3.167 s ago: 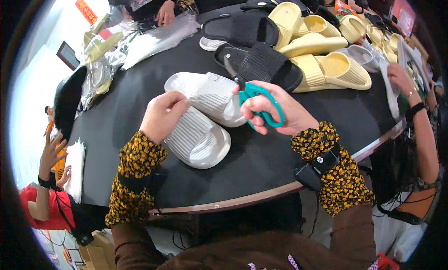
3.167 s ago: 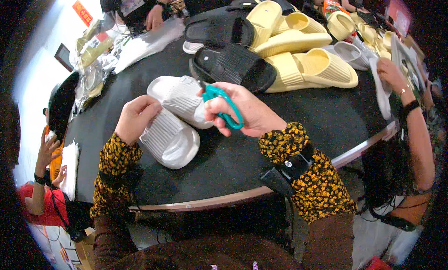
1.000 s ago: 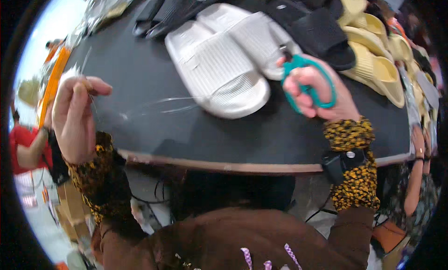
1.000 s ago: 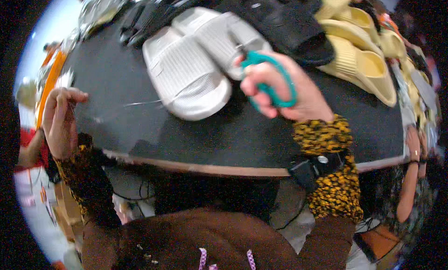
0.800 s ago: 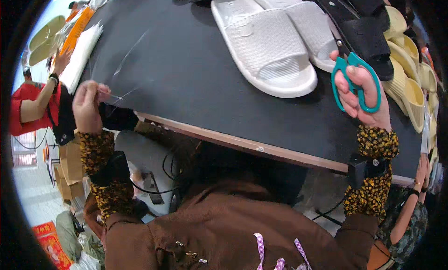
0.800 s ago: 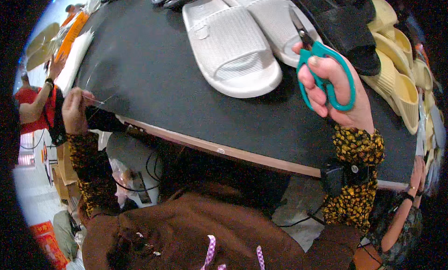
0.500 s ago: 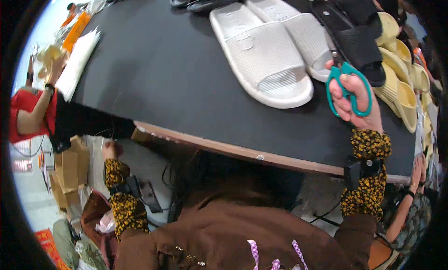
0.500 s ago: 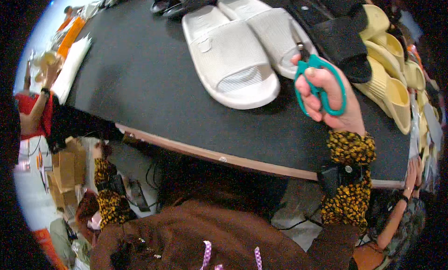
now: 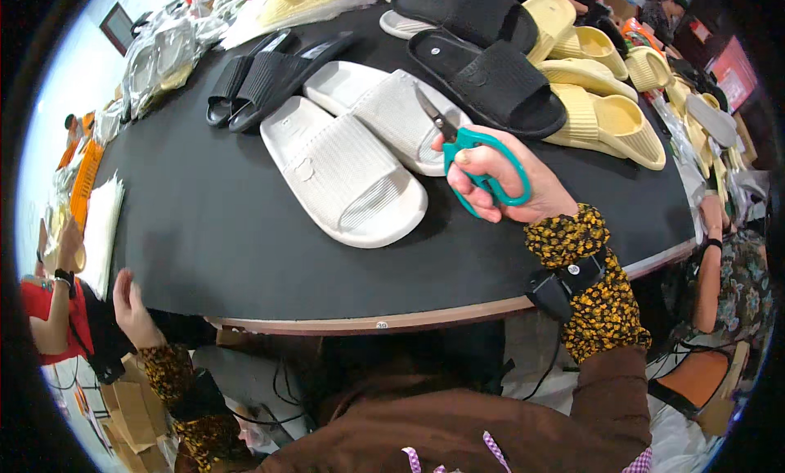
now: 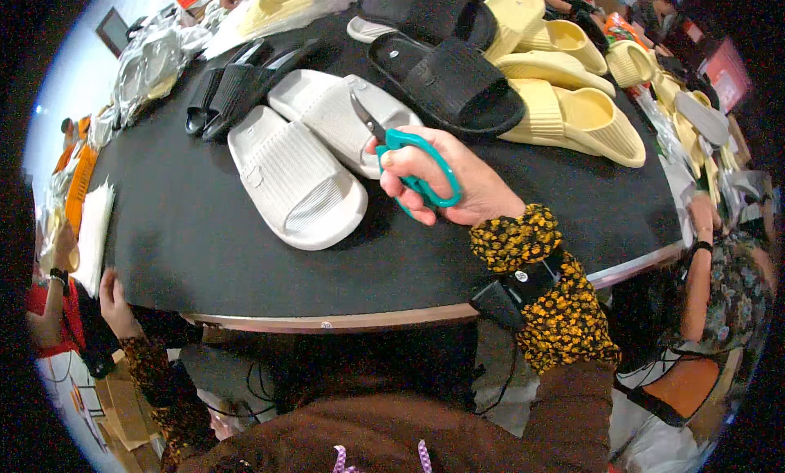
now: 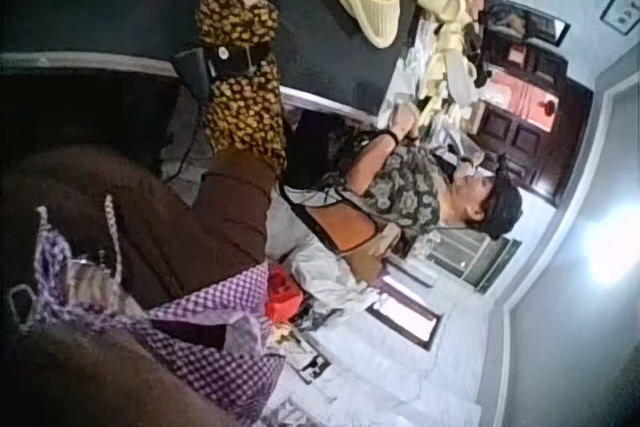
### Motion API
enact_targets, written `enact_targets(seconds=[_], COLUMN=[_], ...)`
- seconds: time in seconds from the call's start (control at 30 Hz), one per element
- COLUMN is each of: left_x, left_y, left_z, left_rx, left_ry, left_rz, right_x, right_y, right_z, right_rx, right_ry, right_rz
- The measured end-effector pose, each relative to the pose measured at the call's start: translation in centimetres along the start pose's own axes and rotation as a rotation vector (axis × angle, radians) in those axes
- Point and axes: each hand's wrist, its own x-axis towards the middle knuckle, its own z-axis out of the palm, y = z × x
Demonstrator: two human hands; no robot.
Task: Trimming loose threads and excess material from plastic sandals using scissors in a factory setting.
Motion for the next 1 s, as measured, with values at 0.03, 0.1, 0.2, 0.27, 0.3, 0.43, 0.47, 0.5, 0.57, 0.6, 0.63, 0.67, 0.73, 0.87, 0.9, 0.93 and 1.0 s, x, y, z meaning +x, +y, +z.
enact_targets(seconds=[0.03, 0.1, 0.2, 0.27, 0.3, 0.43, 0.47, 0.5, 0.57, 0.6, 0.63, 0.67, 0.73, 0.87, 0.9, 0.93, 1.0], left_x=[-0.3, -0.2, -0.3, 0.2, 0.8, 2.2, 2.2, 1.8, 0.6, -0.2, -0.5, -0.8, -2.3, -4.6, -4.9, -5.1, -5.3], left_y=[7.1, 13.5, 17.6, 19.6, 20.1, 20.8, 21.5, 22.3, 23.7, 24.6, 24.4, 24.3, 24.1, 27.7, 28.5, 29.2, 29.4], left_z=[3.3, 8.4, 16.3, 20.3, 22.4, 28.7, 29.6, 30.1, 31.0, 30.5, 30.5, 30.1, 28.4, 24.6, 23.7, 22.9, 21.5], left_rx=[0.004, -0.011, -0.035, 0.040, 0.050, -0.081, -0.186, -0.108, -0.294, -0.461, -0.503, -0.543, -0.481, -0.747, -0.746, -0.744, -0.811], left_ry=[-0.114, -0.326, -0.690, -0.891, -0.983, -1.190, -1.280, -1.339, -1.465, -1.500, -1.521, -1.537, -1.320, -1.361, -1.308, -1.257, -1.185], left_rz=[0.015, 0.099, 0.232, 0.233, 0.221, 0.301, 0.291, 0.223, -0.069, -0.301, -0.321, -0.339, -0.447, -0.462, -0.432, -0.403, -0.355], right_x=[-0.1, 0.0, 0.2, 0.6, 0.5, 0.6, 0.5, 0.4, 0.1, 0.3, 0.3, 0.1, 0.5, -0.3, -0.2, -0.2, -0.1], right_y=[-0.1, -0.2, 0.1, 0.3, 0.2, 0.1, 0.0, 0.0, -0.1, 0.0, 0.0, -0.2, -0.5, -1.0, -1.1, -1.3, -1.4], right_z=[-0.3, -0.4, -1.1, -1.3, -1.4, -1.1, -1.1, -1.1, -1.3, -1.4, -1.3, -1.0, -0.6, -1.2, -1.2, -1.1, -0.6], right_rx=[0.000, -0.007, 0.034, 0.044, 0.048, 0.046, 0.043, 0.044, 0.044, 0.043, 0.045, 0.111, 0.216, 0.186, 0.161, 0.134, 0.108], right_ry=[-0.017, -0.031, 0.012, 0.033, 0.042, 0.028, 0.026, 0.022, 0.046, 0.051, 0.047, 0.087, 0.176, 0.292, 0.303, 0.316, 0.332], right_rz=[-0.019, -0.044, -0.085, -0.104, -0.099, -0.096, -0.093, -0.103, -0.098, -0.106, -0.113, -0.139, -0.161, -0.317, -0.333, -0.347, -0.364])
